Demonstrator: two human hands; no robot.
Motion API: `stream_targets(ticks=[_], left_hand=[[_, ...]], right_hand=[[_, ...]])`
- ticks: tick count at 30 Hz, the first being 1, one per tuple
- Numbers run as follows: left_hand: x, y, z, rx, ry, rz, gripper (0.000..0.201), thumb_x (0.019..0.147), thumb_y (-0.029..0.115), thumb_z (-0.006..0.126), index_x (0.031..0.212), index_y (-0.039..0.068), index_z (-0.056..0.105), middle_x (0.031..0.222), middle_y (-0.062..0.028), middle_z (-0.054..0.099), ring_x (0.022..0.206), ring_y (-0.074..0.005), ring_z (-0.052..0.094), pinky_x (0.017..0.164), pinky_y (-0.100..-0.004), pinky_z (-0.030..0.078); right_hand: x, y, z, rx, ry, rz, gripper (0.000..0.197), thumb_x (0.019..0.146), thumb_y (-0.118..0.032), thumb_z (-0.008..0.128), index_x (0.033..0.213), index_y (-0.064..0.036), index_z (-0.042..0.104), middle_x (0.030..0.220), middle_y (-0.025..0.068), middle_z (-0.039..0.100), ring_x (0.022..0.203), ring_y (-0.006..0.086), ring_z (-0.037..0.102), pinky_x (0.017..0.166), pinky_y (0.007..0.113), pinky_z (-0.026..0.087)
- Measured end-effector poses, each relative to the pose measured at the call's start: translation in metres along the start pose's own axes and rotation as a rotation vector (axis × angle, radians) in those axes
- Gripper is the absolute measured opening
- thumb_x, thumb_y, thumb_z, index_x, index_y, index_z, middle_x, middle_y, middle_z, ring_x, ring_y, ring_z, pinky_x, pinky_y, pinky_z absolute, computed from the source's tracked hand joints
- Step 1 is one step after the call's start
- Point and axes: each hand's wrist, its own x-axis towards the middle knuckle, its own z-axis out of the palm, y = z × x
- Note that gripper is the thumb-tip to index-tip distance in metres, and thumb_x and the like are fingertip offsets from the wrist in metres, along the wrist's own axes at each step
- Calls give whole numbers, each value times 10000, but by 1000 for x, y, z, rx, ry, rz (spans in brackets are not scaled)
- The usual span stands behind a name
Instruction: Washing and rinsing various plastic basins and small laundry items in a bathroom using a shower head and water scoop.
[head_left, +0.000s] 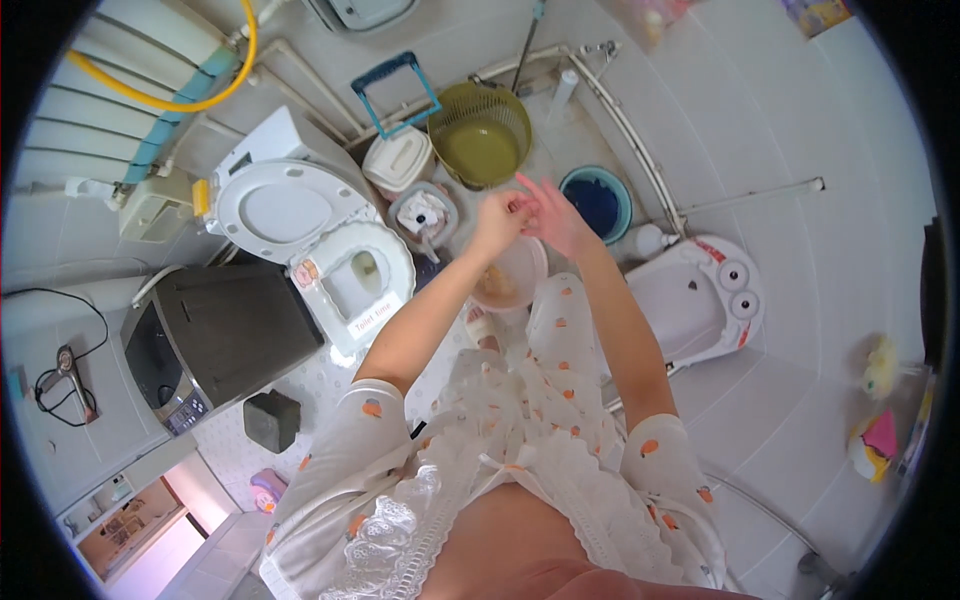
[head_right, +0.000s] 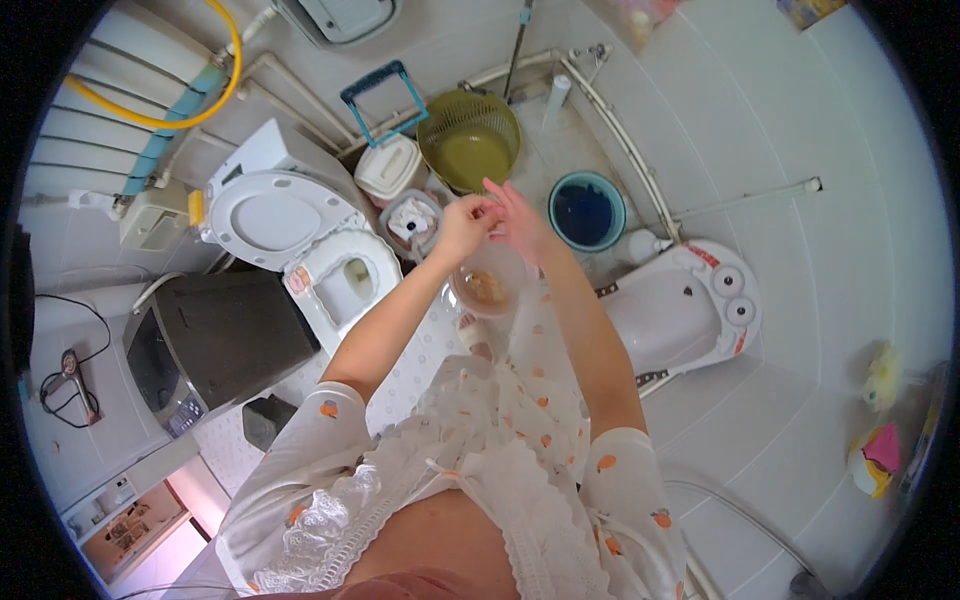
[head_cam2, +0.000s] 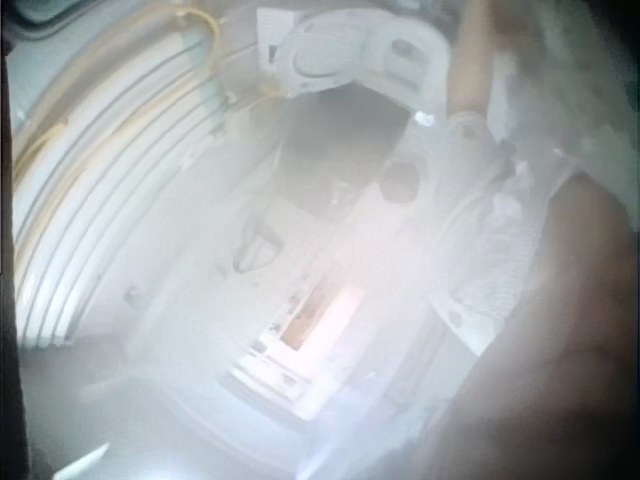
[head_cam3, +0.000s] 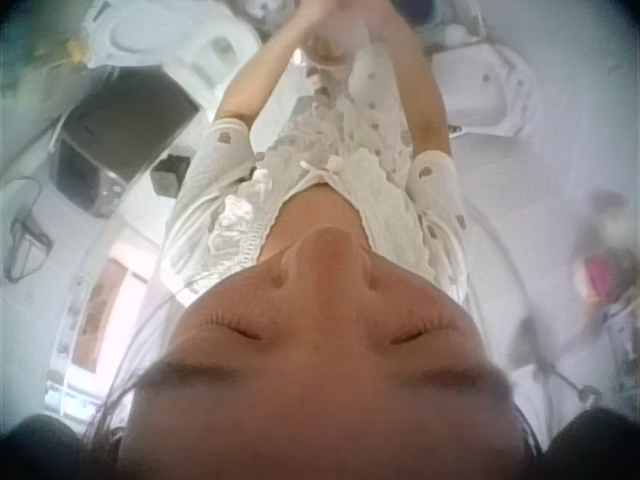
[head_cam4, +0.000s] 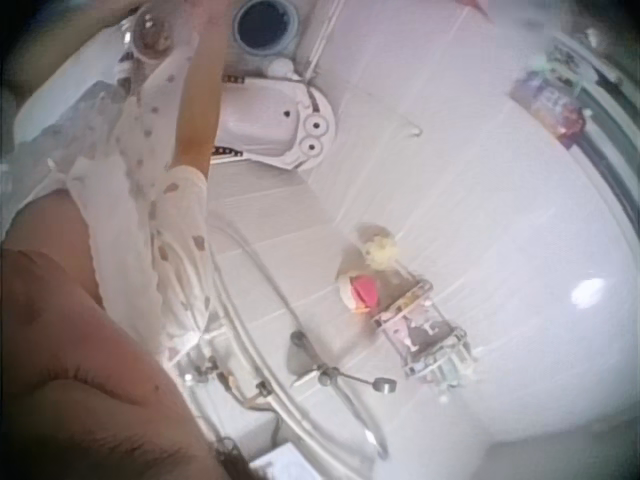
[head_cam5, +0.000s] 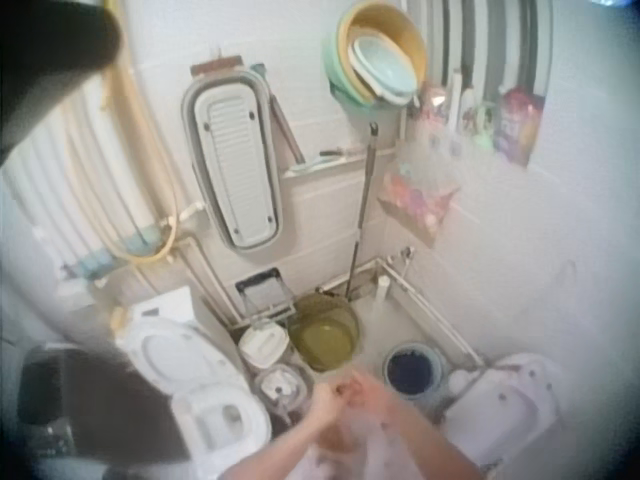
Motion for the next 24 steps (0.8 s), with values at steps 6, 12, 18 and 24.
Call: stream_targets(ticks=[6,12,18,24], left_hand=[[-24,-93,-39,184,201,-179,184,723,191,708,756,14,666,607,-52,612,534,-102,528,506,-264,431],[-81,-207,-62,352,193,-368,181,704,167,735,735,6,657,606,-25,601,527,-85,505,515,-231,422],[-121,-263,-42,595,99,-501,174,689,185,721,727,26,662,614,-99,624,524,-196,581,535,-318,452],[-157,-344,-31,294,181,-711,161,749,185,661,792,30,668,653,-115,629,564,-203,605,562,-331,473]], right_hand=[[3,64,-110,-174,651,49,519,838,-511,467,1173,-115,486,1076,32,549,911,178,541,785,333,380],[-22,150,-196,-246,910,226,284,821,-373,502,927,-117,565,846,-1,541,762,154,567,651,340,409],[-41,208,-230,-240,865,368,304,833,-370,494,980,-113,566,887,20,580,785,162,572,686,324,419],[-3,260,-250,-424,728,407,275,825,-329,509,957,-97,574,851,31,595,717,148,581,616,286,431]])
